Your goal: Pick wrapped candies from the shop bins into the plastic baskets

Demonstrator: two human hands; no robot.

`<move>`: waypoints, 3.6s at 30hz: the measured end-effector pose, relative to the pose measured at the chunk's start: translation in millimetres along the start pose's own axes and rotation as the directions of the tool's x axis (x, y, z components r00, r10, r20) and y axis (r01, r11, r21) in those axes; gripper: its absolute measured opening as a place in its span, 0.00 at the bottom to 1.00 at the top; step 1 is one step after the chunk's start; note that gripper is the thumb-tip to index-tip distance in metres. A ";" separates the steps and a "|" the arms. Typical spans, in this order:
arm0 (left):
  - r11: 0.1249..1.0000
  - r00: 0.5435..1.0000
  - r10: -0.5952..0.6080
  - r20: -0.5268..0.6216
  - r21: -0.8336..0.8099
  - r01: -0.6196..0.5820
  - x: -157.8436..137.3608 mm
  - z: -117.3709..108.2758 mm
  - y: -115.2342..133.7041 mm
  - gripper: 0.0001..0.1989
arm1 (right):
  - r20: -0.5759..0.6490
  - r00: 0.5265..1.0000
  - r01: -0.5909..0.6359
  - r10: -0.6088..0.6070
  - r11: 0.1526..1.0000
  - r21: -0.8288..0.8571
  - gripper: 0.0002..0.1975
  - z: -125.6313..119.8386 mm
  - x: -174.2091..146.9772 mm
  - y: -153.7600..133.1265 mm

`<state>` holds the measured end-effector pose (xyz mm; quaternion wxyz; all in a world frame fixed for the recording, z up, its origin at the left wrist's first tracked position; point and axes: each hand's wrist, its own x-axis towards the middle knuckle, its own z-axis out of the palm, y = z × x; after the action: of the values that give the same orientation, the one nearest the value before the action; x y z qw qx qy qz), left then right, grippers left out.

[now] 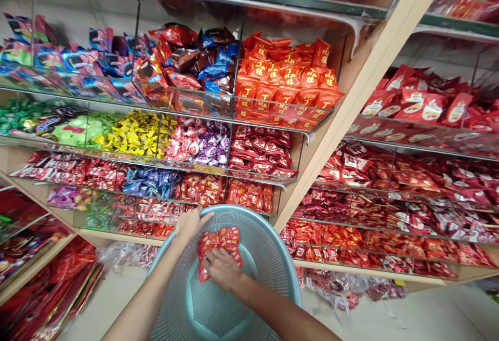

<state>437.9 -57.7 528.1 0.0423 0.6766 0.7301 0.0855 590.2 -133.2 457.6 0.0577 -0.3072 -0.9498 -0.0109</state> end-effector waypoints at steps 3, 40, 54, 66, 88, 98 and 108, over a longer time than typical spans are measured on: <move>1.000 1.000 0.005 -0.006 -0.001 -0.005 0.2 -0.2 0.6 0.35 | 0.005 1.000 -0.031 0.031 0.999 -0.031 0.14 -1.9 -0.8 -0.3; 0.999 0.999 -0.027 0.041 -0.026 0.028 -1.7 -4.2 0.6 0.34 | 0.218 0.469 -0.882 0.856 0.439 0.173 0.21 -88.7 46.5 169.9; 1.000 0.999 -0.015 0.030 -0.018 0.016 -1.6 -4.7 0.5 0.32 | 0.252 0.541 -0.736 0.802 0.307 0.603 0.13 -89.5 10.0 190.9; 1.000 1.000 0.004 0.005 -0.026 -0.004 0.9 -3.0 -0.6 0.31 | 0.292 0.603 -0.425 0.743 -0.010 0.905 0.20 -120.6 -22.9 161.2; 1.000 1.000 -0.007 0.020 -0.018 0.008 1.5 -5.0 0.6 0.32 | 0.192 0.929 -0.369 0.316 0.765 0.527 0.25 -39.3 -45.6 67.8; 1.000 1.000 -0.002 0.004 -0.016 0.002 2.0 -2.9 -0.3 0.32 | 0.254 0.880 -0.466 0.401 0.831 0.304 0.24 -42.3 -44.7 57.1; 1.000 1.000 0.002 -0.017 -0.027 -0.002 1.8 -4.4 0.1 0.32 | 0.062 0.891 -0.435 0.450 0.805 0.402 0.15 -77.5 -13.5 76.4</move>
<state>437.1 -56.2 532.5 0.0452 0.6760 0.7285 0.1012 653.7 -83.5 531.9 0.1383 -0.5011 -0.8319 0.1942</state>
